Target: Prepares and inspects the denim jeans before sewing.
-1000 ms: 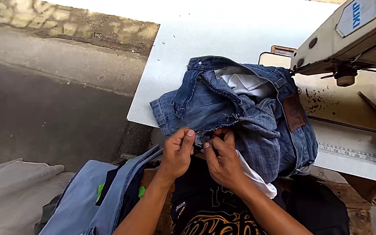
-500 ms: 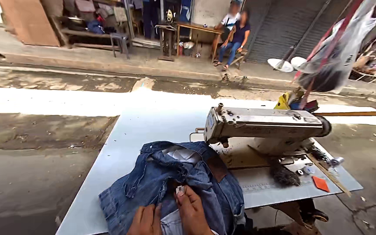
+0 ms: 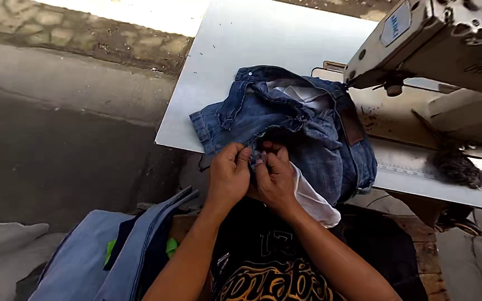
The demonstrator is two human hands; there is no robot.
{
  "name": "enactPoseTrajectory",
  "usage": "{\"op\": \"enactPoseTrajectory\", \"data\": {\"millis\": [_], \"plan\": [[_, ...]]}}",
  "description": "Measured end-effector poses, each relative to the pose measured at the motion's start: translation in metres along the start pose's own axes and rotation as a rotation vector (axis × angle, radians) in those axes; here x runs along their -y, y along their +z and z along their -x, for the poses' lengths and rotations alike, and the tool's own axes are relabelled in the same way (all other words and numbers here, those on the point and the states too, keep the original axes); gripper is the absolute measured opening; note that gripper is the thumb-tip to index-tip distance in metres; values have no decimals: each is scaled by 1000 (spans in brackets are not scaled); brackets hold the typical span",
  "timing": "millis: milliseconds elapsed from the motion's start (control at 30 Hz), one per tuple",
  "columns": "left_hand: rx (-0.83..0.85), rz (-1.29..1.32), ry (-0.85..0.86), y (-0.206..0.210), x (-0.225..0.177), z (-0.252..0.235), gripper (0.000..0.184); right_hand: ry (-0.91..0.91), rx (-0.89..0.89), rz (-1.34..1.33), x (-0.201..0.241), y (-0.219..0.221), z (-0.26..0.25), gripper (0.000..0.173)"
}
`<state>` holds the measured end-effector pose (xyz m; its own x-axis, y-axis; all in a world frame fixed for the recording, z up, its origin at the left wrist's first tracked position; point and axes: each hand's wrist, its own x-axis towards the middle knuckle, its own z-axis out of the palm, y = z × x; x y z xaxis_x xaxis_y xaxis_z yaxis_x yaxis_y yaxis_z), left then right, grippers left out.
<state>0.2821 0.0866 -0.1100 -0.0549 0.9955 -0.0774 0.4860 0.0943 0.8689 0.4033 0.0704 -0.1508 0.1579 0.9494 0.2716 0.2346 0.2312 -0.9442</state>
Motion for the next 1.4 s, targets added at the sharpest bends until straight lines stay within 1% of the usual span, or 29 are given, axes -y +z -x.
{"op": "enactPoseTrajectory", "data": {"millis": [67,233,300,367,433,500,567,733,867,933,1133,1200,1267,1333,1400], "plan": [[-13,12,-7,0,-1,2,17,-16,3,33,1,1,1,21],[-36,38,-11,1,1,0,16,15,33,41,3,0,-2,22],[-47,48,-15,2,3,0,16,5,67,47,3,-1,-3,22],[-70,121,-35,2,7,-2,17,13,139,25,4,-4,-4,21],[-78,259,-87,2,11,-3,18,40,151,-5,5,-7,-4,22],[-66,346,-124,0,12,-5,18,46,142,-9,5,-6,-5,23],[-53,381,-130,-2,12,-5,19,30,146,-4,5,-5,-5,22],[-29,370,-99,-5,12,-5,20,37,188,34,7,-4,-5,23],[15,409,-160,-11,11,-7,22,21,291,-6,5,-10,-8,25],[25,430,-171,-12,11,-8,22,38,279,-27,5,-12,-9,26],[40,428,-131,-13,15,-7,22,65,305,16,8,-11,-11,26],[19,375,-53,-13,16,-8,20,97,301,-8,9,-14,-13,26],[-65,218,99,-15,22,0,11,175,264,-122,8,-20,-16,24],[-191,61,183,-13,25,20,21,245,198,-339,3,-26,-18,23],[-295,-3,196,5,29,39,21,267,131,-518,3,-29,-18,22]]}}
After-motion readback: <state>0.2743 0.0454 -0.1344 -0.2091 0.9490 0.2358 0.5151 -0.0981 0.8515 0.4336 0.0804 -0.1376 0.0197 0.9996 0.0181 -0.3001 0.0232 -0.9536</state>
